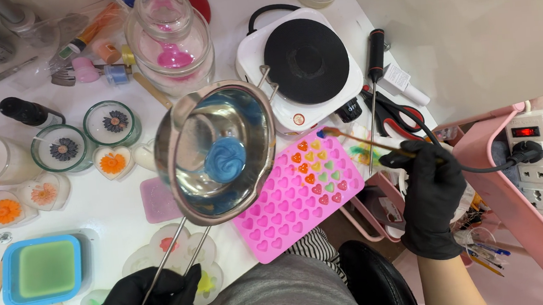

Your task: Pour melted wax into a heart-shaped silicone mold using a brush for detail.

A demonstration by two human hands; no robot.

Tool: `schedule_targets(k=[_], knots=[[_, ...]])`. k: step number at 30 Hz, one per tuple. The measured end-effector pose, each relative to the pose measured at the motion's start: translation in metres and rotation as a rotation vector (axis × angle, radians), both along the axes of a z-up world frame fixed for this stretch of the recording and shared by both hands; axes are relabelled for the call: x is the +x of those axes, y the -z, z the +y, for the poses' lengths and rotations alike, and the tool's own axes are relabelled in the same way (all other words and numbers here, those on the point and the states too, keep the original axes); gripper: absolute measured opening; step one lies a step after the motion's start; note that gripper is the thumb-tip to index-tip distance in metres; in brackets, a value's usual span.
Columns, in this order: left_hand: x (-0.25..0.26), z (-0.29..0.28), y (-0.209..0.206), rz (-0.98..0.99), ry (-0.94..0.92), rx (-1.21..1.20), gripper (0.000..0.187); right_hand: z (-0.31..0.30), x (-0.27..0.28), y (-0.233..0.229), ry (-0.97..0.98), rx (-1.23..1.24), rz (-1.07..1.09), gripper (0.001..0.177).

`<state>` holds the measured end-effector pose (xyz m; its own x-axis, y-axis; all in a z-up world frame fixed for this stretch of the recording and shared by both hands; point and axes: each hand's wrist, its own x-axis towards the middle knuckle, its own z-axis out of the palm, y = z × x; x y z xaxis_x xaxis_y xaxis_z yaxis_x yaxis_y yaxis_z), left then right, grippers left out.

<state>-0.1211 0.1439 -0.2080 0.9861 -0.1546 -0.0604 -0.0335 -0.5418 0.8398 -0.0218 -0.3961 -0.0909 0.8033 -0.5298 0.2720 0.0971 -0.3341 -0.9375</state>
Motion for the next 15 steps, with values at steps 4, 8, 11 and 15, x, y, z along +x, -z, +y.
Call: schedule_targets(k=[4,8,11,15], knots=[[0.080,-0.091,-0.114,0.008,-0.005,-0.023,0.034,-0.009,0.005,-0.010,0.035,0.395,-0.054,0.021],[0.093,-0.126,-0.158,-0.274,-0.147,0.430,0.037,0.025,0.009,-0.035,0.012,0.255,-0.032,0.025],[0.106,-0.135,-0.180,-0.308,-0.064,0.446,0.036,0.063,0.013,-0.050,-0.078,0.296,-0.128,0.022],[0.114,-0.143,-0.192,-0.144,0.092,0.412,0.032,0.073,0.014,-0.042,-0.203,0.126,-0.034,0.025]])
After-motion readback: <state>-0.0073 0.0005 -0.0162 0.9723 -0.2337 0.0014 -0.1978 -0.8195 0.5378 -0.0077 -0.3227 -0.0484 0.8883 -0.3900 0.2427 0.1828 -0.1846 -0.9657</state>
